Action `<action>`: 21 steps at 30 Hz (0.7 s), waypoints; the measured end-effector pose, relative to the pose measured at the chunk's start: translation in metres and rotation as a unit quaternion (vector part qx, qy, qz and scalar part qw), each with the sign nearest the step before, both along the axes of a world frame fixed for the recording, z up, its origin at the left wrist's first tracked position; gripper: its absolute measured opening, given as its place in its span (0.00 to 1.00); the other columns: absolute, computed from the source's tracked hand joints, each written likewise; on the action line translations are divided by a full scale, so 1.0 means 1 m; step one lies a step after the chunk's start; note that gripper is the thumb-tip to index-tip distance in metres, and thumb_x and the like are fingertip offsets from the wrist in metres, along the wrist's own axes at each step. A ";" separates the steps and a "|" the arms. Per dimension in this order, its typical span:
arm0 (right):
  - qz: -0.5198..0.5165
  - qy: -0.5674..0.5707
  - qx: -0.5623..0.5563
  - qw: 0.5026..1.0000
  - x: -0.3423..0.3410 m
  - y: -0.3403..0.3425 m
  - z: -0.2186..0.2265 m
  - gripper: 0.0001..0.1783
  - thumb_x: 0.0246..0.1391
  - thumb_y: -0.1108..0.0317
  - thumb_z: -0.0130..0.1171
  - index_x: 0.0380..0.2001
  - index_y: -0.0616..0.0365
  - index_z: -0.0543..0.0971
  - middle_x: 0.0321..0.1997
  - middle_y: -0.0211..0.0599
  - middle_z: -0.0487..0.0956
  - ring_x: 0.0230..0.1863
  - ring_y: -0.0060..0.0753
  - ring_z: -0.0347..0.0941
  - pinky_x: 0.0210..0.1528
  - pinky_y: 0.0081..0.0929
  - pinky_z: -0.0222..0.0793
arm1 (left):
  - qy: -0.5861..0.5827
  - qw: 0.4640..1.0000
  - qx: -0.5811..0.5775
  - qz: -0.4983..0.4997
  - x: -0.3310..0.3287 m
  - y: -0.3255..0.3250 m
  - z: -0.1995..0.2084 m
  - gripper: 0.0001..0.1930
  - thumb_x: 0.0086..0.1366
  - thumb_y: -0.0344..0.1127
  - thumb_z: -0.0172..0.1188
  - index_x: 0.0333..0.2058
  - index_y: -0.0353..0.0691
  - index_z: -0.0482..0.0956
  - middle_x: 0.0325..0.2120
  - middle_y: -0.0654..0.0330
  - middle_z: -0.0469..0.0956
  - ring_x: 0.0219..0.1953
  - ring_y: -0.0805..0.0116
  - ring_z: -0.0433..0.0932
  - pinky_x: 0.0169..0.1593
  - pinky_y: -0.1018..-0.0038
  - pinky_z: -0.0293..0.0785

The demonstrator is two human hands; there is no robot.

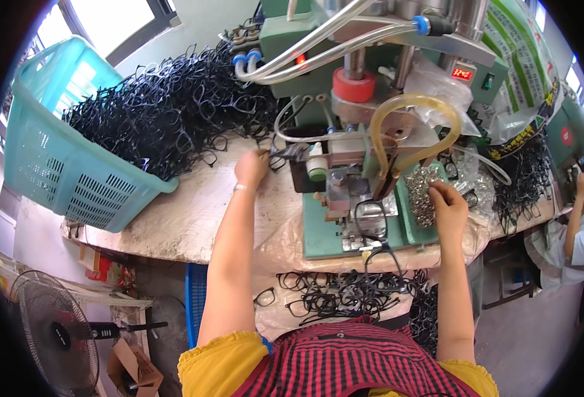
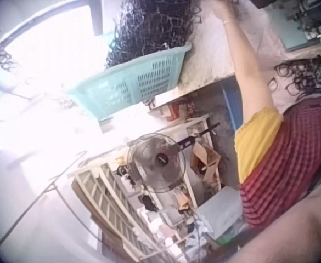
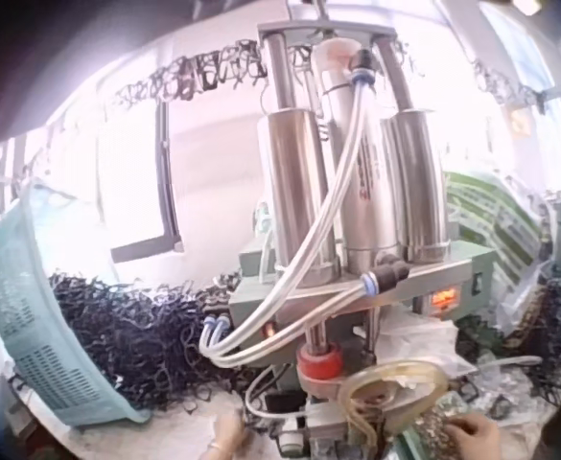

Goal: The person repeatedly picks up black eyeglass frames, places them into a green fixture on a machine, and presses a lever to attach small metal components. They then remove the frames and place them into a pile on the table. The process is repeated continuously throughout the clip.

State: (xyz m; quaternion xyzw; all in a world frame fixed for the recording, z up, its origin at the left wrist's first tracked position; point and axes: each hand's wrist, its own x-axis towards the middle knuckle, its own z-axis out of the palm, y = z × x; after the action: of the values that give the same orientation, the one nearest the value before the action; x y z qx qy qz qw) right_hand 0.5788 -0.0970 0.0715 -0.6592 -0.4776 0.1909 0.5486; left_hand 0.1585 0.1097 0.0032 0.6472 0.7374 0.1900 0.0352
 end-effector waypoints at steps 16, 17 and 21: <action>0.126 0.054 0.154 0.979 -0.092 -0.002 0.043 0.10 0.49 0.77 0.64 0.38 0.62 0.80 0.35 0.37 0.82 0.40 0.32 0.78 0.45 0.28 0.72 | -0.544 0.814 0.172 -0.108 0.044 -0.165 0.045 0.09 0.71 0.30 0.57 0.44 0.32 0.81 0.37 0.64 0.81 0.37 0.78 0.77 0.41 0.81 0.74; 0.123 0.103 0.145 0.976 -0.096 -0.006 0.038 0.12 0.50 0.77 0.64 0.40 0.63 0.79 0.36 0.36 0.81 0.40 0.28 0.78 0.46 0.25 0.72 | -0.561 0.802 0.179 -0.098 0.050 -0.171 0.040 0.09 0.71 0.30 0.57 0.45 0.32 0.80 0.38 0.63 0.81 0.38 0.77 0.78 0.42 0.80 0.75; 0.164 0.229 0.139 0.949 -0.101 -0.006 0.039 0.19 0.52 0.78 0.63 0.48 0.64 0.75 0.38 0.33 0.81 0.42 0.20 0.77 0.48 0.20 0.71 | -0.601 0.756 0.222 -0.135 0.065 -0.186 0.048 0.10 0.72 0.29 0.54 0.47 0.32 0.78 0.41 0.56 0.80 0.42 0.68 0.79 0.49 0.71 0.78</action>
State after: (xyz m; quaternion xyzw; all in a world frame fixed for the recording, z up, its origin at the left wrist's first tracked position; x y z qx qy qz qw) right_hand 0.4782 -0.1027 0.1104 -0.4278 -0.4625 0.3559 0.6902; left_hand 0.2238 -0.0766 0.0516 0.4820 0.4065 0.6917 0.3521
